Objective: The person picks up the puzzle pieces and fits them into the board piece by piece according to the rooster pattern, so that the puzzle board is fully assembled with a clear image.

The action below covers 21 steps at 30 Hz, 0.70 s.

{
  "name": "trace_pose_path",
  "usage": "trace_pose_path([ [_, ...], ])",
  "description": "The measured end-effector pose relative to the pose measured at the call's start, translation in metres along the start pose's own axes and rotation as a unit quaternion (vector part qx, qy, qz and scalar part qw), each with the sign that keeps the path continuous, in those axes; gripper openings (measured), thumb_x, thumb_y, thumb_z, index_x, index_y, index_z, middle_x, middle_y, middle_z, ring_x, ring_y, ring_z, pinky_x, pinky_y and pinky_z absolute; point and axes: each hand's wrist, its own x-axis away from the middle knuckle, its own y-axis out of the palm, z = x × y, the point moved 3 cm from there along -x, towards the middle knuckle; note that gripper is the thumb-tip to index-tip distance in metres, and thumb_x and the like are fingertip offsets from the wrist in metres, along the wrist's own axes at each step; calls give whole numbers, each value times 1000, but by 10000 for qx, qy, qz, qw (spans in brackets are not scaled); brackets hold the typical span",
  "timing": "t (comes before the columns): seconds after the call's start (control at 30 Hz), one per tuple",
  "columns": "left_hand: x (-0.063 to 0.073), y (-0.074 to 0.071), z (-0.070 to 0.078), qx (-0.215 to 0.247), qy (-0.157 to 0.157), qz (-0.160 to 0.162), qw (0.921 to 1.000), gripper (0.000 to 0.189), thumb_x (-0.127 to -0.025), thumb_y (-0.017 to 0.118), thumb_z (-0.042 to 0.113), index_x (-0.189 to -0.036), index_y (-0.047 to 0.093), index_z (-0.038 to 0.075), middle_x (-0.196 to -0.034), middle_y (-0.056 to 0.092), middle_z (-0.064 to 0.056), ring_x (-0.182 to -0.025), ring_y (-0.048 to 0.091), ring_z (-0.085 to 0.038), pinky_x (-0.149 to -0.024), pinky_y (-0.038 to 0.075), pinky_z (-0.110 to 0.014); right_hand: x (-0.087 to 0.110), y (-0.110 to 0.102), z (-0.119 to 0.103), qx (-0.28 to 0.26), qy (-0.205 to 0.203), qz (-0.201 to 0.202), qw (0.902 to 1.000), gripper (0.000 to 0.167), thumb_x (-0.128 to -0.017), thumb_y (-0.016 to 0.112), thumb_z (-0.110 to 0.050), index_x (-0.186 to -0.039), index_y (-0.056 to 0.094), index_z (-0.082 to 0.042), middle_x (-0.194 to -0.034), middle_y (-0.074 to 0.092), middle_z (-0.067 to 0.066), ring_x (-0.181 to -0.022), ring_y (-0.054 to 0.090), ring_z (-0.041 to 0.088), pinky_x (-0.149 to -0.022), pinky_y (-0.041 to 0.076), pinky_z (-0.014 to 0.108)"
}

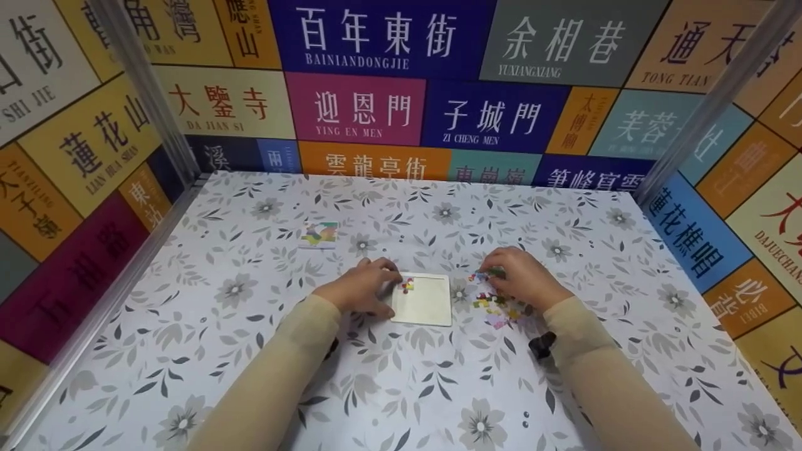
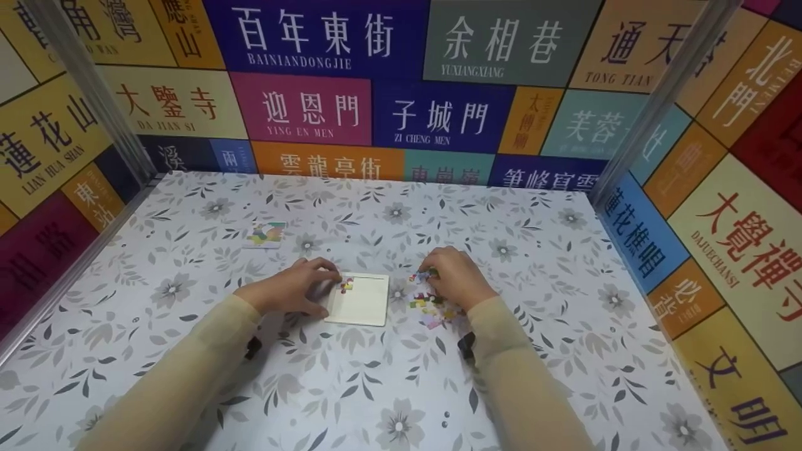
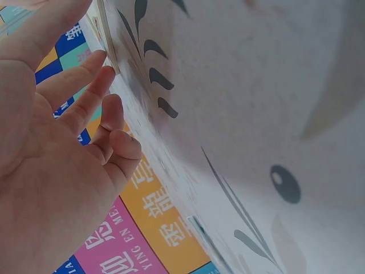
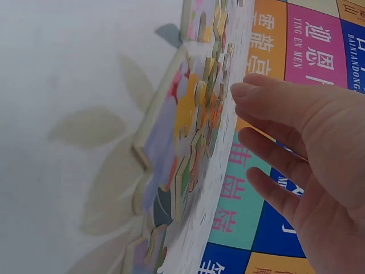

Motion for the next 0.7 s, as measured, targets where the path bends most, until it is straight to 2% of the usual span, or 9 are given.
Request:
trace_pose_path([
  [0.13,0,0,2,-14,35,-7,10000,67,-82,88,30,-143,62,25,-156,44,5,-141,40,-26,-115,41,-46,-1,1,4,-153,-13,-149,9998,20,-90,74,1,-108,79,-8,-116,74,10,-116,65,34,-105,49,53],
  [0.37,1,-4,4,-259,551,211,9979,64,-81,90,28,-140,65,18,-151,50,-3,-132,44,-32,-108,44,-48,-2,1,4,-226,6,-202,9995,21,-91,77,-5,-111,80,-13,-116,76,7,-115,68,29,-103,52,51],
  [0.7,1,-3,3,-218,414,160,9988,65,-81,90,28,-139,65,19,-152,49,-2,-133,44,-29,-109,44,-46,-6,6,3,-173,1,-185,9997,14,-92,78,-11,-106,81,-14,-103,75,4,-98,69,23,-90,56,47],
])
